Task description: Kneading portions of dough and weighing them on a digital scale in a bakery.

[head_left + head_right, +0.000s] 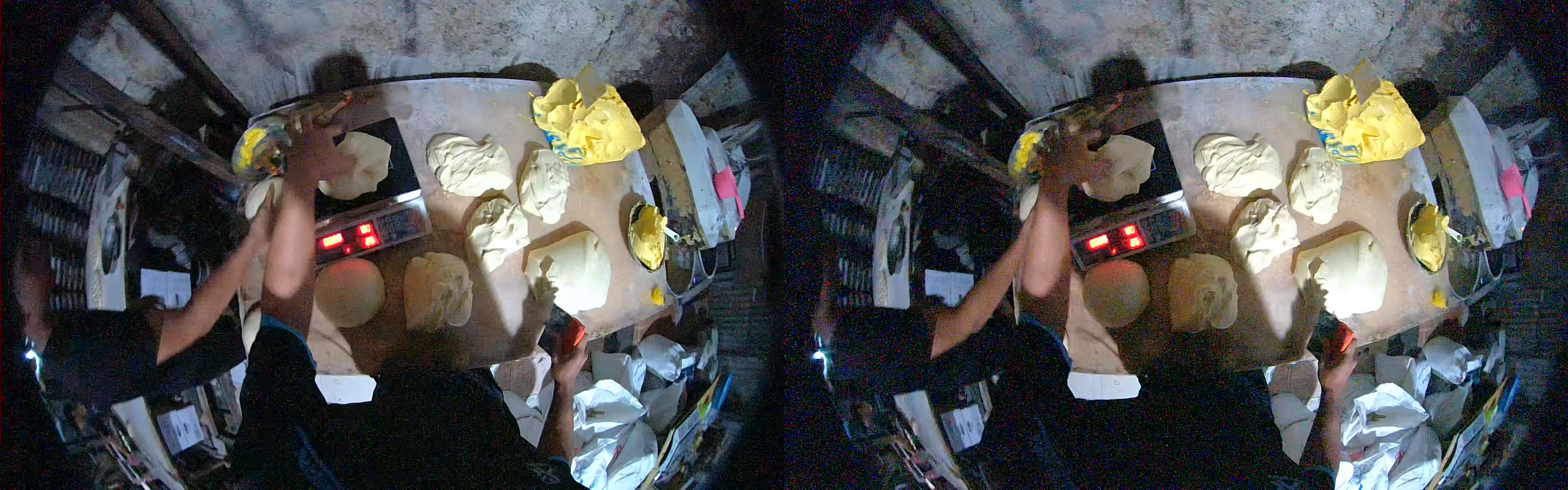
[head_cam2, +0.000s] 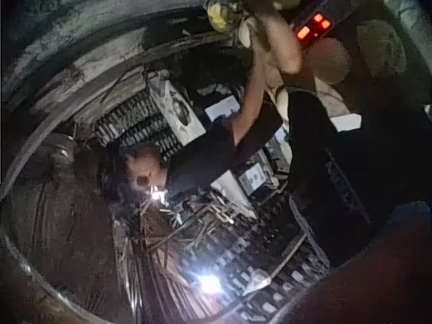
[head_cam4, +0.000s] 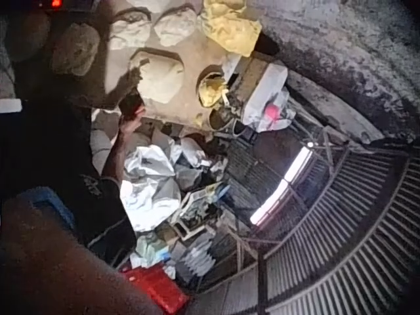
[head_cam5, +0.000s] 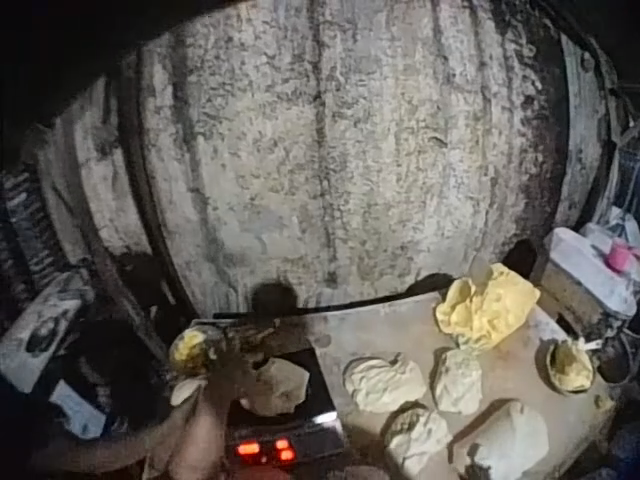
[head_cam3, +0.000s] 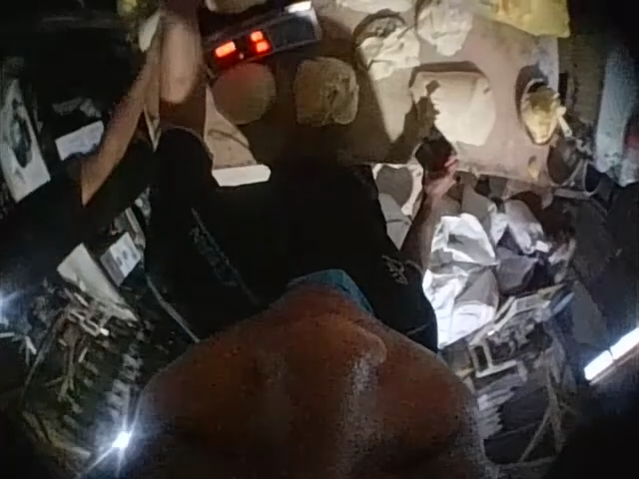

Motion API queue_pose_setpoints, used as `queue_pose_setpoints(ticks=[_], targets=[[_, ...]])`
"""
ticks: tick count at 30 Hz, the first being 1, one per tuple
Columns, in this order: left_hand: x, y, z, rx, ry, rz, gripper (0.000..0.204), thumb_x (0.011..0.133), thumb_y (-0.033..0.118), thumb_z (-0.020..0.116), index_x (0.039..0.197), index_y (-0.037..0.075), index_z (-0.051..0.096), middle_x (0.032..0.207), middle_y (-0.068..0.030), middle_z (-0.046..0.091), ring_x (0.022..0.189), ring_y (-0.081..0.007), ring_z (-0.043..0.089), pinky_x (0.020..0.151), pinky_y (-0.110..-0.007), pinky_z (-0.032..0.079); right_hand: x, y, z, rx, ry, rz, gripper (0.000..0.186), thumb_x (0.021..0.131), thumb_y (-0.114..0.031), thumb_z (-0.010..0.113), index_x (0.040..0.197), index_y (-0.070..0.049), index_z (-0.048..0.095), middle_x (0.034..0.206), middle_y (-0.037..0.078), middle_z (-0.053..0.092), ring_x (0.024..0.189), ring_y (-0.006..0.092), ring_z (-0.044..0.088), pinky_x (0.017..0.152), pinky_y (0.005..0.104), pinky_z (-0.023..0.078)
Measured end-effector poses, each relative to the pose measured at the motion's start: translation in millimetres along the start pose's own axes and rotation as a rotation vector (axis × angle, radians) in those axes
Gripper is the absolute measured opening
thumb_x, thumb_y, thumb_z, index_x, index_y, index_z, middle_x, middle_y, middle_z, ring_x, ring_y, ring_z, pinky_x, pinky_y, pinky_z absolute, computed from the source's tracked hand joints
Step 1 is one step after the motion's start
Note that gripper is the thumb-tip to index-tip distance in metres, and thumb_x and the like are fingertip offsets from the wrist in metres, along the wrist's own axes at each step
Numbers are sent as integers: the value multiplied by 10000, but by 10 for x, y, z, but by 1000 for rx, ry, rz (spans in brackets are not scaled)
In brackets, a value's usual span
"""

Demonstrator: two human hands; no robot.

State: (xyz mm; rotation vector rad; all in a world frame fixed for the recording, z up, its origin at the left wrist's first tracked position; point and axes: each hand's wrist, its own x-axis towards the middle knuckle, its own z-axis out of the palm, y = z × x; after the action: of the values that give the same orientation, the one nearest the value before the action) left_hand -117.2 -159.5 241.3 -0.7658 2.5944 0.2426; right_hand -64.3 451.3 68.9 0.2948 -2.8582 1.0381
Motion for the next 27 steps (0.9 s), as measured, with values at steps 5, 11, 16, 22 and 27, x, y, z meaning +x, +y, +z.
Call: queue_pose_setpoints(ticks=[5, 11, 16, 22, 27], targets=[[-409, 862, 954, -589, 379, 1257, 280, 785, 220, 685, 1031, 89, 652, 786, -91, 607, 783, -242, 593, 764, -352, 483, -141, 404, 17, 179, 144, -65, 492, 833, -43, 665, 1257, 56, 437, 993, 140, 634, 859, 156, 586, 759, 305, 497], [-482, 3264, 4081, -937, 705, 802, 283, 830, 77, 607, 1109, 36, 583, 963, -128, 586, 736, -175, 581, 575, -278, 488, -186, 423, -146, 402, 189, 2, 563, 802, -140, 741, 1250, 57, 462, 1036, 179, 626, 906, 183, 580, 826, 327, 478], [-305, 3223, 3972, -806, 370, 19, 262, 827, 171, 593, 1001, -22, 623, 968, -193, 637, 850, -348, 618, 771, -461, 489, -238, 225, -458, 360, 24, -78, 481, 803, -93, 730, 1190, 60, 488, 967, 157, 633, 872, 150, 586, 770, 298, 487], [-1366, 3348, 3808, -1041, 119, 327, 316, 855, 239, 601, 1046, -11, 632, 982, -205, 656, 901, -372, 628, 800, -453, 483, -272, 1049, -716, 301, 251, 20, 496, 805, -89, 723, 1204, 67, 472, 994, 143, 632, 871, 147, 586, 785, 287, 485], [-1152, 2778, 4398, -1134, -3, 445, 368, 841, 272, 630, 1100, 10, 616, 1045, -226, 645, 965, -367, 625, 846, -446, 480, 254, 454, 93, 303, -102, -40, 485, 809, -122, 722, 1197, 19, 468, 910, 124, 623, 790, 150, 559, 719, 291, 482]])
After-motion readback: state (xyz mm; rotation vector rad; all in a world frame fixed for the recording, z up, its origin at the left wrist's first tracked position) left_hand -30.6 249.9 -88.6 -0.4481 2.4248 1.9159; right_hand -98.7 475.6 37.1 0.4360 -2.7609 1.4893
